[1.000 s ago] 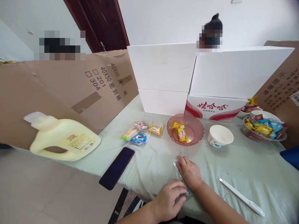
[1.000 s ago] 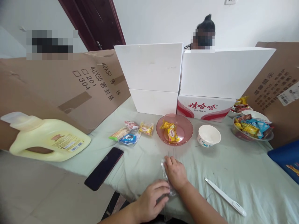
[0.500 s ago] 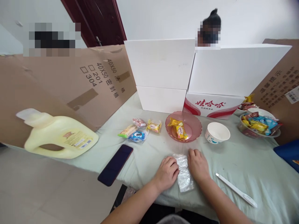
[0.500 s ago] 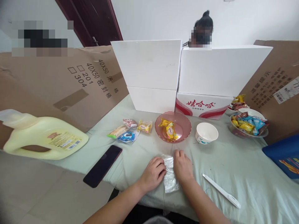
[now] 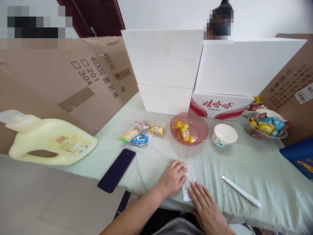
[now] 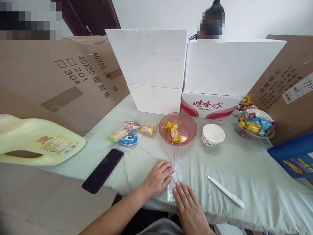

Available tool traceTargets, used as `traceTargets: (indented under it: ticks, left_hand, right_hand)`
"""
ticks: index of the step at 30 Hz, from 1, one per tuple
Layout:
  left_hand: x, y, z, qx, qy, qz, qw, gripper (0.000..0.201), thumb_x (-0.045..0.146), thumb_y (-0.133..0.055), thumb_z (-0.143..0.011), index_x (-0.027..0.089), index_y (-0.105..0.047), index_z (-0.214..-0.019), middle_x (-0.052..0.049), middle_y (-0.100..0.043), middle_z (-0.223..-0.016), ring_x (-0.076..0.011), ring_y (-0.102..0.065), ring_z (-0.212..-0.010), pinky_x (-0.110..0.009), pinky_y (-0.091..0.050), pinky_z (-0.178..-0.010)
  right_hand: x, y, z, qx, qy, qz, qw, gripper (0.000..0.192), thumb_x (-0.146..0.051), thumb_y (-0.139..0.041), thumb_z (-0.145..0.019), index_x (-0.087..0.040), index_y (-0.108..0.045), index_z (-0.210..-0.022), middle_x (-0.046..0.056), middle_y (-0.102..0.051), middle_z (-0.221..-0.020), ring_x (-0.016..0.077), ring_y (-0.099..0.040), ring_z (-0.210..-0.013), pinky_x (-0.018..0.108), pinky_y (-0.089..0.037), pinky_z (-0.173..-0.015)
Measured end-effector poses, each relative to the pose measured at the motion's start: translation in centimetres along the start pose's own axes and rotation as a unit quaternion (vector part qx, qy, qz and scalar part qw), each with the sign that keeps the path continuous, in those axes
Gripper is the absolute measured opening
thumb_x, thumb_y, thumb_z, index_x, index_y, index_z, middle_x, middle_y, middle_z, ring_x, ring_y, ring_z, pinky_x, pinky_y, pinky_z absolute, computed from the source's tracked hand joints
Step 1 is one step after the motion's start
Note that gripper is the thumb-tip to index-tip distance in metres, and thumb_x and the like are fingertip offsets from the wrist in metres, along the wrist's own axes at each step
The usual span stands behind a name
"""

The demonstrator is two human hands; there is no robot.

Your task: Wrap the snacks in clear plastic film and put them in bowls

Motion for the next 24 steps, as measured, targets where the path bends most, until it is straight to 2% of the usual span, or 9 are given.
traceTargets:
  ticks: [3,5,9,12,15,19,22,24]
  left_hand:
    - [0.2,0.0,0.1,-0.018,-0.043,0.018,0.999,0.028,0.032,-0.062,-0.086,0.023,-0.063,-0.113,-0.006,-0.062,-0.120,-0.0264,-0.048,-0.115,-0.044,-0.040,-0.099]
    - [0.3,0.1,0.2,-0.037,-0.061,0.022,0.997,0.031,0.033,-0.063,-0.086,0.024,-0.063,-0.115,-0.006,-0.062,-0.122,-0.0263,-0.048,-0.116,-0.044,-0.038,-0.100]
    - [0.5,0.2,0.1,-0.073,-0.065,0.012,0.995,0.035,0.034,-0.059,-0.088,0.027,-0.059,-0.123,-0.004,-0.056,-0.134,-0.0273,-0.046,-0.118,-0.045,-0.036,-0.101]
    - [0.6,0.3,0.0,-0.081,-0.065,0.015,0.995,0.040,0.030,-0.060,-0.087,0.029,-0.056,-0.127,-0.002,-0.055,-0.136,-0.0272,-0.045,-0.118,-0.045,-0.036,-0.100]
    - [0.4,0.3,-0.1,-0.078,-0.053,0.035,0.995,0.051,0.020,-0.056,-0.086,0.028,-0.046,-0.135,-0.004,-0.057,-0.134,-0.0261,-0.047,-0.118,-0.045,-0.038,-0.100]
    - [-0.4,0.1,0.2,-0.039,-0.040,0.060,0.997,0.065,0.009,-0.045,-0.085,0.021,-0.027,-0.146,-0.011,-0.052,-0.138,-0.0260,-0.048,-0.123,-0.047,-0.039,-0.102]
    - [-0.8,-0.3,0.4,-0.004,-0.042,0.068,0.997,0.067,0.007,-0.039,-0.087,0.019,-0.016,-0.149,-0.015,-0.045,-0.143,-0.0256,-0.044,-0.130,-0.048,-0.040,-0.103]
    - [-1.0,-0.4,0.4,0.001,-0.048,0.071,0.996,0.066,0.005,-0.036,-0.088,0.020,-0.015,-0.149,-0.015,-0.043,-0.144,-0.0247,-0.042,-0.133,-0.047,-0.040,-0.103]
  right_hand:
    - [0.1,0.6,0.4,0.013,-0.005,-0.071,0.997,0.040,-0.013,-0.047,-0.086,-0.020,-0.057,-0.124,0.006,-0.064,-0.124,0.0202,-0.056,-0.112,0.034,-0.040,-0.093]
    - [0.2,1.3,-0.1,0.021,-0.029,-0.140,0.989,0.031,-0.013,-0.044,-0.090,-0.023,-0.061,-0.114,0.004,-0.069,-0.109,0.0186,-0.060,-0.100,0.034,-0.043,-0.089]
    - [0.7,2.8,-2.0,0.031,-0.026,-0.230,0.972,0.025,-0.012,-0.043,-0.091,-0.021,-0.060,-0.106,0.006,-0.068,-0.102,0.0212,-0.059,-0.105,0.040,-0.043,-0.095]
    - [1.7,2.6,-3.5,-0.006,-0.046,-0.272,0.961,0.026,-0.010,-0.037,-0.093,-0.020,-0.059,-0.104,0.006,-0.067,-0.092,0.0172,-0.063,-0.088,0.031,-0.050,-0.078]
    - [2.9,1.2,-4.6,-0.023,-0.112,-0.255,0.960,0.026,-0.015,-0.034,-0.096,-0.019,-0.059,-0.103,0.004,-0.067,-0.084,0.0151,-0.063,-0.074,0.027,-0.048,-0.065]
    - [4.1,-1.1,-5.8,-0.026,-0.204,-0.187,0.961,0.027,-0.023,-0.033,-0.099,-0.019,-0.059,-0.103,0.005,-0.067,-0.085,0.0157,-0.065,-0.073,0.027,-0.045,-0.064]
    - [4.4,-2.1,-6.6,-0.046,-0.234,-0.149,0.960,0.027,-0.026,-0.033,-0.100,-0.019,-0.059,-0.099,0.004,-0.067,-0.085,0.0152,-0.065,-0.071,0.026,-0.041,-0.060]
    - [4.5,-2.4,-7.0,-0.053,-0.243,-0.136,0.959,0.026,-0.026,-0.033,-0.100,-0.020,-0.059,-0.096,0.003,-0.066,-0.083,0.0148,-0.064,-0.068,0.025,-0.037,-0.056]
Point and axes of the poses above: each hand's wrist, its own z-axis away from the middle knuckle, its own y-axis out of the back of the hand, x = y × z, the point moved 2 cm from there along -z, towards the middle knuckle
